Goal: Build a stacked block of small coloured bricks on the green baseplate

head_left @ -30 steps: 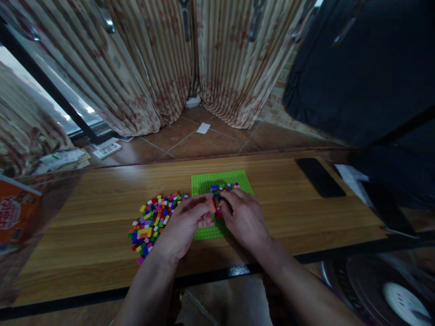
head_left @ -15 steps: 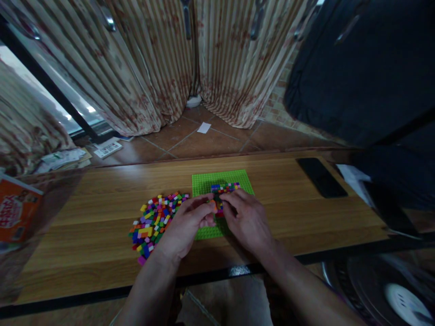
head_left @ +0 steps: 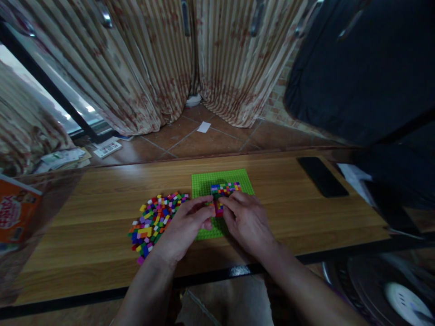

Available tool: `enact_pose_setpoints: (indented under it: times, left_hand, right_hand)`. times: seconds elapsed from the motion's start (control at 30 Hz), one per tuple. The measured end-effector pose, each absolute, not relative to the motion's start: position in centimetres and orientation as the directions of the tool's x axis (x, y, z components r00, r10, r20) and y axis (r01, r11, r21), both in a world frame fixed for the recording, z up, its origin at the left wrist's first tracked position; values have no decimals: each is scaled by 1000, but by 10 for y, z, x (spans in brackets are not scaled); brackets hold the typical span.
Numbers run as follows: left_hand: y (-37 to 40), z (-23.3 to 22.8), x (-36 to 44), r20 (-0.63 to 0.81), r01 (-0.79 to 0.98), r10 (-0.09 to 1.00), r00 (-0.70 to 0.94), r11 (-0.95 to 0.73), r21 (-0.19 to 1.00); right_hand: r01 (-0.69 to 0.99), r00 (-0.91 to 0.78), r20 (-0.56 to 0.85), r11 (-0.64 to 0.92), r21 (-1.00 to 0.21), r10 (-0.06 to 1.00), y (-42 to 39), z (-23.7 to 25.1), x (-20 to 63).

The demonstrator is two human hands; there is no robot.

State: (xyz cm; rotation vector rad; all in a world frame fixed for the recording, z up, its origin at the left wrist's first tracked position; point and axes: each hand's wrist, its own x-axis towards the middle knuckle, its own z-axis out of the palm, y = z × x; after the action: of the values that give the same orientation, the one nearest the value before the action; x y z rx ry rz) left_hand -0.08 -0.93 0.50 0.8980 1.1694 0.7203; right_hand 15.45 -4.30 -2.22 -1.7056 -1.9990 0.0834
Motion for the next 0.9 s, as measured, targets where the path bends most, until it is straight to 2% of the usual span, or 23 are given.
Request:
enact_pose_setpoints:
  times: [0.77,0.9]
  left_hand:
    - [-9,5,1,-441,69,857,267,440,895]
    - [-9,3,1,-439,43,852,286,446,894]
  right_hand:
    - [890,-56,338,200,-409,939,-42,-23,154]
    - [847,-1,351,188,-498,936,-41,-22,156]
